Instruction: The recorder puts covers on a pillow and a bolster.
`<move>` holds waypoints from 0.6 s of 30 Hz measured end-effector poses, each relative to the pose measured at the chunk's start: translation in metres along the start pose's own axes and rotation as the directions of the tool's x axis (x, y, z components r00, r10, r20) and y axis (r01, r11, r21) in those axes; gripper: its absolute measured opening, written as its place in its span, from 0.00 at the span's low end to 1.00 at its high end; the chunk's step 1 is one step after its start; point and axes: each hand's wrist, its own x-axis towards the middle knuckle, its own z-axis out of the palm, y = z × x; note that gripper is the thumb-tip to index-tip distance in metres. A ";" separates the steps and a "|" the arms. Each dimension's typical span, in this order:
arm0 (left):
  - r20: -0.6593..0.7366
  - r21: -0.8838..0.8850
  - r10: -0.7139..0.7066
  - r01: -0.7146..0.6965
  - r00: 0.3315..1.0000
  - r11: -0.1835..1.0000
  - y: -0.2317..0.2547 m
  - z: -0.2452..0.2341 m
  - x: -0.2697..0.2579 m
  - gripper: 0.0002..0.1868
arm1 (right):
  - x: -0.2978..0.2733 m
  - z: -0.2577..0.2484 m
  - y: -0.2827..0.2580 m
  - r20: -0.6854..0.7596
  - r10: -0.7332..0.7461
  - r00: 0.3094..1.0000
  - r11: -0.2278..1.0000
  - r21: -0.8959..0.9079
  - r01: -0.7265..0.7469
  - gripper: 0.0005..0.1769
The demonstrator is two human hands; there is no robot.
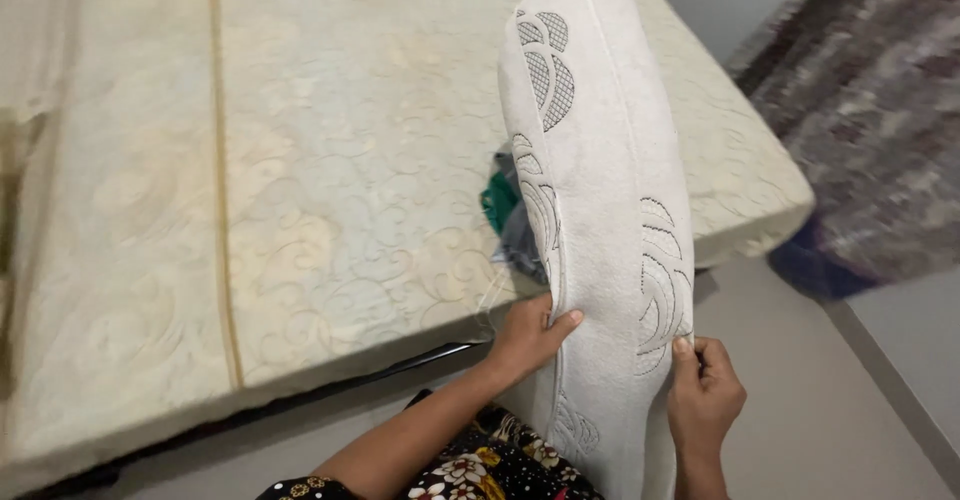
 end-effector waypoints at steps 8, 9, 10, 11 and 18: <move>-0.182 -0.067 -0.118 0.107 0.976 0.992 -0.029 -0.040 -0.016 0.24 | 0.022 0.057 -0.020 0.192 -0.109 0.975 0.994 -0.005 0.112 0.10; -0.221 -0.097 -0.120 0.100 0.968 0.990 -0.034 -0.046 -0.018 0.25 | 0.023 0.066 -0.024 0.215 -0.139 0.967 0.990 0.005 0.141 0.10; -0.231 -0.098 -0.122 0.102 0.965 0.990 -0.038 -0.053 -0.018 0.25 | 0.024 0.075 -0.026 0.222 -0.145 0.964 0.989 0.010 0.147 0.10; -0.260 -0.099 -0.129 0.106 0.957 0.989 -0.043 -0.059 -0.017 0.25 | 0.025 0.085 -0.028 0.245 -0.162 0.956 0.987 0.030 0.160 0.10; -0.307 -0.155 -0.216 0.175 0.927 0.972 -0.059 -0.129 -0.023 0.25 | 0.015 0.153 -0.074 0.310 -0.193 0.931 0.979 0.003 0.202 0.11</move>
